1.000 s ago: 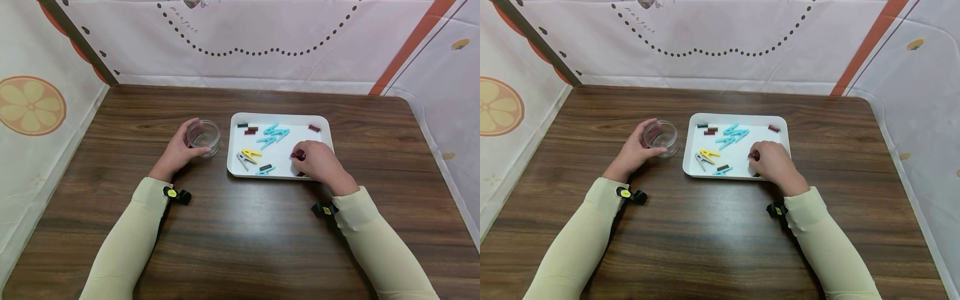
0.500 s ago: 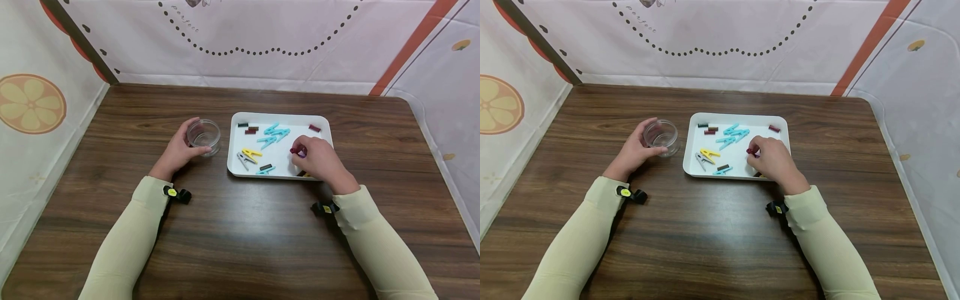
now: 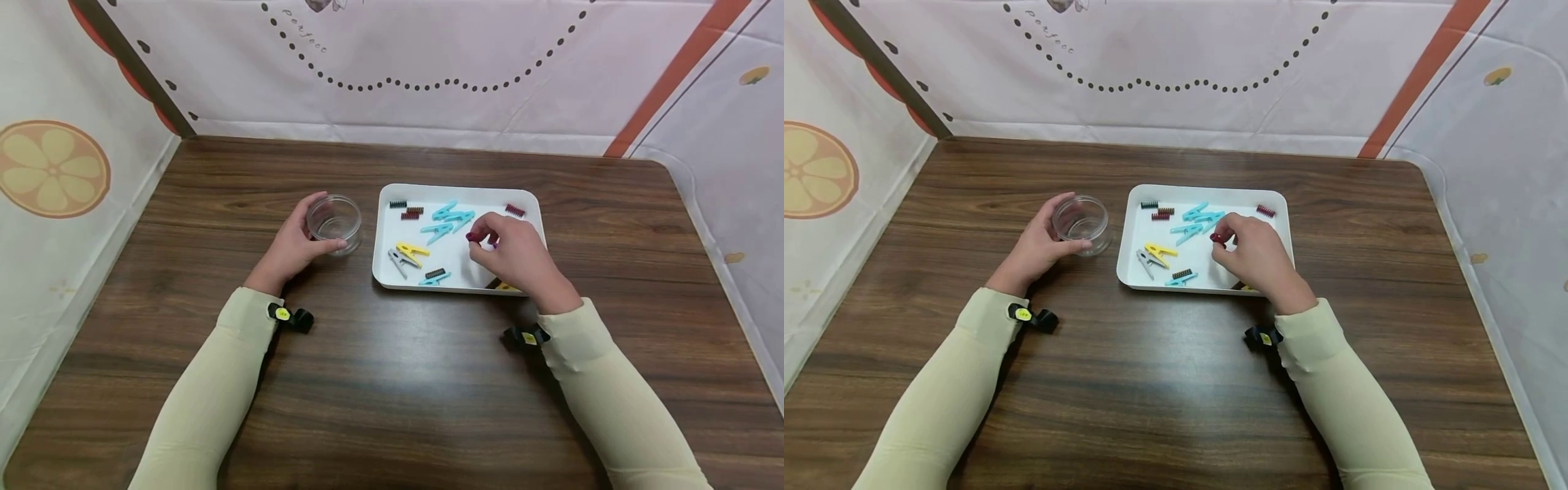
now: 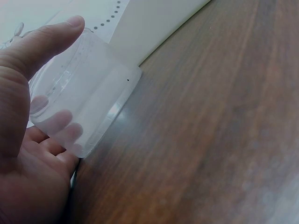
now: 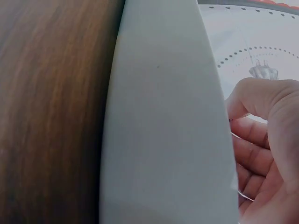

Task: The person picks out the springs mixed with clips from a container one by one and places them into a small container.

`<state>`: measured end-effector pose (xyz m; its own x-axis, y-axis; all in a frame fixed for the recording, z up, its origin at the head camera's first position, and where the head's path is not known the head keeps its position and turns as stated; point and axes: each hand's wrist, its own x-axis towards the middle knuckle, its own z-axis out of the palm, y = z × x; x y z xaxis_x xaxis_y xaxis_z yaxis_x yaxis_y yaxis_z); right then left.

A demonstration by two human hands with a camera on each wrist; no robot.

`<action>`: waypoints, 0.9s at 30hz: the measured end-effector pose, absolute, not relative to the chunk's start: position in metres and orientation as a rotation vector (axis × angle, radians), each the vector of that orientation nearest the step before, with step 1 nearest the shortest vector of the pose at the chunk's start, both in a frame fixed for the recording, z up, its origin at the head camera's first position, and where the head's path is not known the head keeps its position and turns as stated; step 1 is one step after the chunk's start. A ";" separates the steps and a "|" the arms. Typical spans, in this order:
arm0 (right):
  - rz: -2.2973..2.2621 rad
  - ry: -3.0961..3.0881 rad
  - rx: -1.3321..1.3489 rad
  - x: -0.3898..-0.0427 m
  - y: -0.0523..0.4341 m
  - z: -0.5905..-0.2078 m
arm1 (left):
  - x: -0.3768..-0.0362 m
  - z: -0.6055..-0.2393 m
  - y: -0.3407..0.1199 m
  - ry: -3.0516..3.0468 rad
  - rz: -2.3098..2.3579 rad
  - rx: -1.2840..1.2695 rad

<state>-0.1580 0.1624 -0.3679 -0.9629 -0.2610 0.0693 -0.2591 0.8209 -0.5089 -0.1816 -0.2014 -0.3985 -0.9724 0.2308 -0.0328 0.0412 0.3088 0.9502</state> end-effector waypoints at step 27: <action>-0.966 3.010 -0.561 -0.161 0.132 -0.349 | -0.181 -0.396 -0.202 2.415 1.700 0.243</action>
